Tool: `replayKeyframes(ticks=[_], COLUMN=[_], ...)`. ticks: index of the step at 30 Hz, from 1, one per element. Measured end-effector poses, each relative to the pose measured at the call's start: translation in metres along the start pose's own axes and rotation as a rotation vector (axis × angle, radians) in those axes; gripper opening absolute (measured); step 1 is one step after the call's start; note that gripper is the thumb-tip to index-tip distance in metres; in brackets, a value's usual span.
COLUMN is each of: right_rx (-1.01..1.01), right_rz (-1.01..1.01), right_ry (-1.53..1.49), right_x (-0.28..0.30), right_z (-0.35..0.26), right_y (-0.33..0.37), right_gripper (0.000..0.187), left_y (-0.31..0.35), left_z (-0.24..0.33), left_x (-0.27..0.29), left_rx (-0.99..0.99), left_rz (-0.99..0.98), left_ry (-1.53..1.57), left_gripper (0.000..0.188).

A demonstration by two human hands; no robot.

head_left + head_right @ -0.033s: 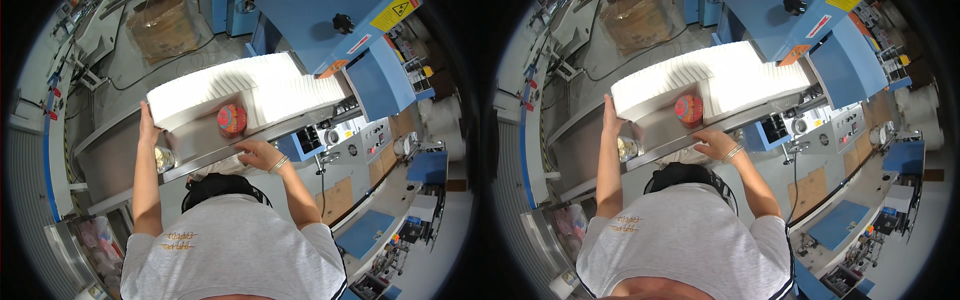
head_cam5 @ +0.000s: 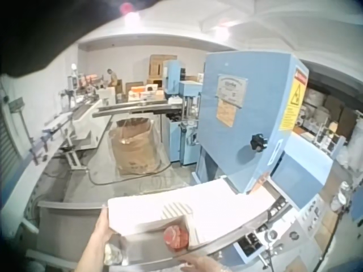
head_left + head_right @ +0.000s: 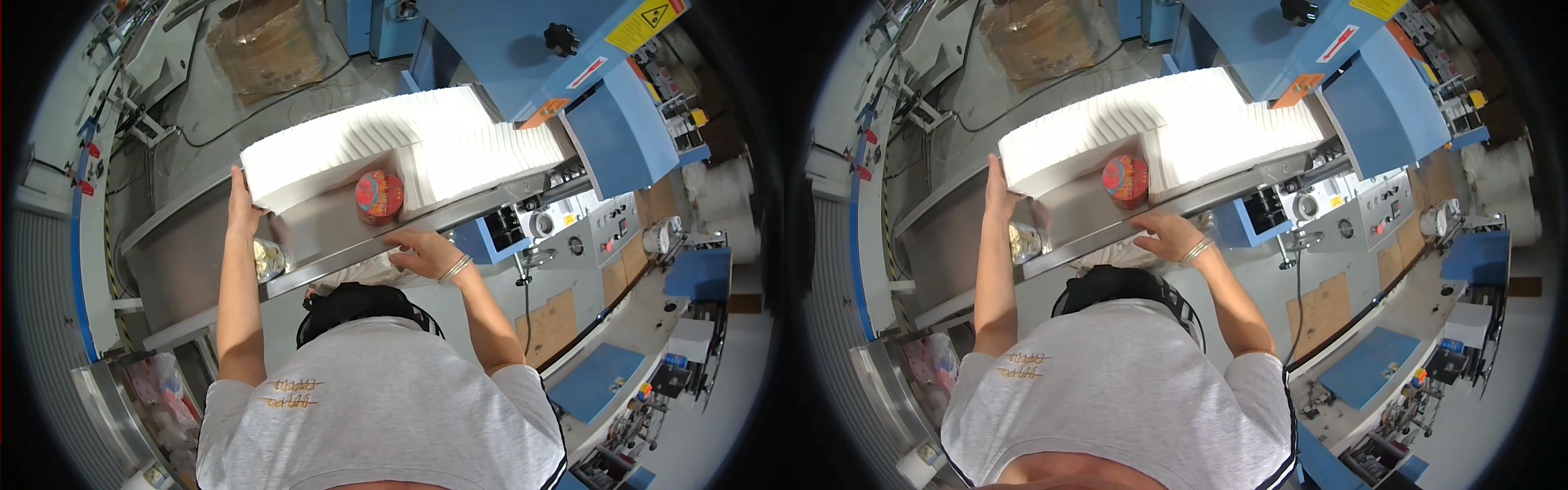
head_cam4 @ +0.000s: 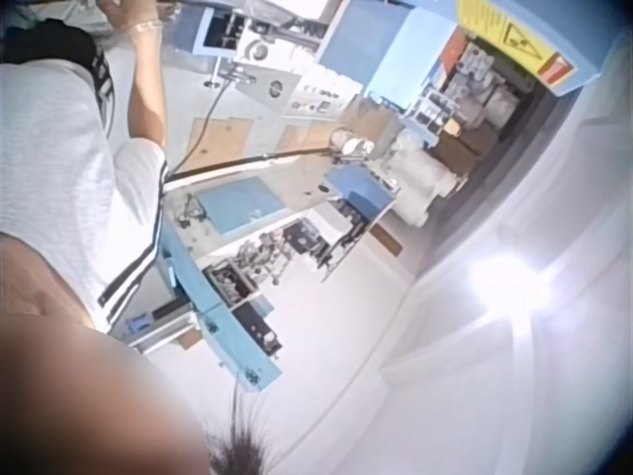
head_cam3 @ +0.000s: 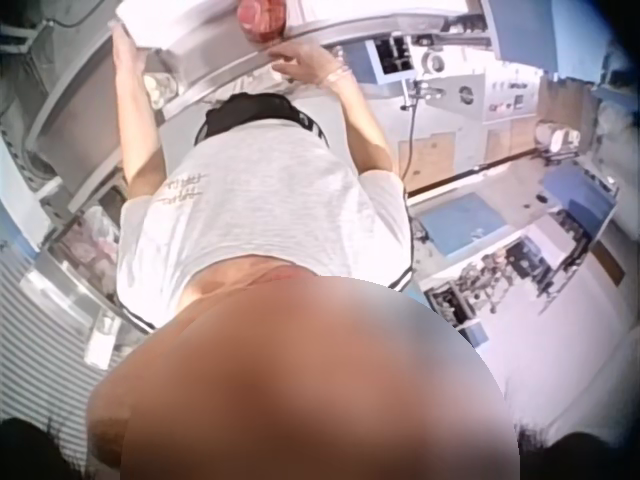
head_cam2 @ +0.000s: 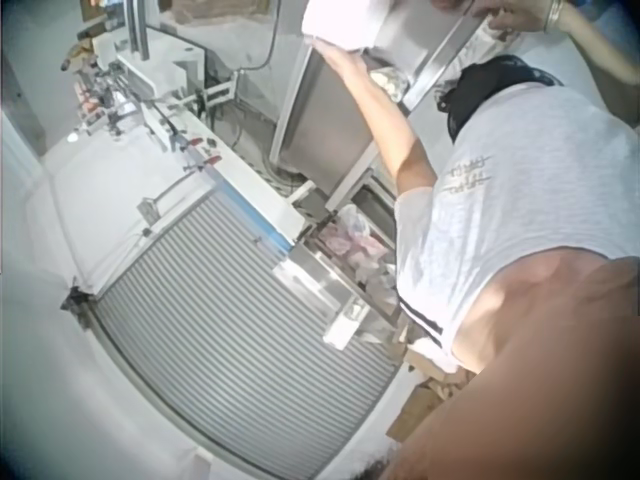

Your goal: The recorder is manually transferring and arranging stacks of paper tissues between a processing machine and a conveyor belt.

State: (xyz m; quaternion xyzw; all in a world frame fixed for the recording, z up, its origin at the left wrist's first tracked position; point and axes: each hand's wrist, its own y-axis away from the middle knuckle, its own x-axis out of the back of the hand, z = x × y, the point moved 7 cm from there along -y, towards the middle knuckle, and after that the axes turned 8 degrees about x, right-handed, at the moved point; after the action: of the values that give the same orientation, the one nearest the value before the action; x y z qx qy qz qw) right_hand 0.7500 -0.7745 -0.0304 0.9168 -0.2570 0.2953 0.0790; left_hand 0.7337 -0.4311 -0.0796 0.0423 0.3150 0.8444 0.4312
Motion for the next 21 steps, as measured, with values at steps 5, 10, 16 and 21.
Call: replayKeyframes(ticks=[5,10,16,21], right_rx=[-0.036,-0.068,-0.052,-0.028], right_rz=[-0.010,0.006,0.000,-0.034], right_ry=[-0.037,-0.080,-0.070,-0.055], right_x=[0.000,0.007,0.008,0.005], right_z=[-0.001,-0.003,0.002,-0.001], right_y=[0.001,0.002,-0.001,-0.006], right_gripper=[0.037,0.036,0.035,0.035], left_y=[-0.013,-0.009,-0.008,-0.005], left_z=[-0.008,-0.007,-0.008,-0.007], left_x=[0.010,0.008,0.008,0.009], left_rx=[0.019,0.034,0.031,0.032], left_rz=[0.043,0.052,0.066,0.073], left_ry=[0.025,0.024,0.000,-0.007], left_gripper=[0.048,0.048,0.054,0.058])
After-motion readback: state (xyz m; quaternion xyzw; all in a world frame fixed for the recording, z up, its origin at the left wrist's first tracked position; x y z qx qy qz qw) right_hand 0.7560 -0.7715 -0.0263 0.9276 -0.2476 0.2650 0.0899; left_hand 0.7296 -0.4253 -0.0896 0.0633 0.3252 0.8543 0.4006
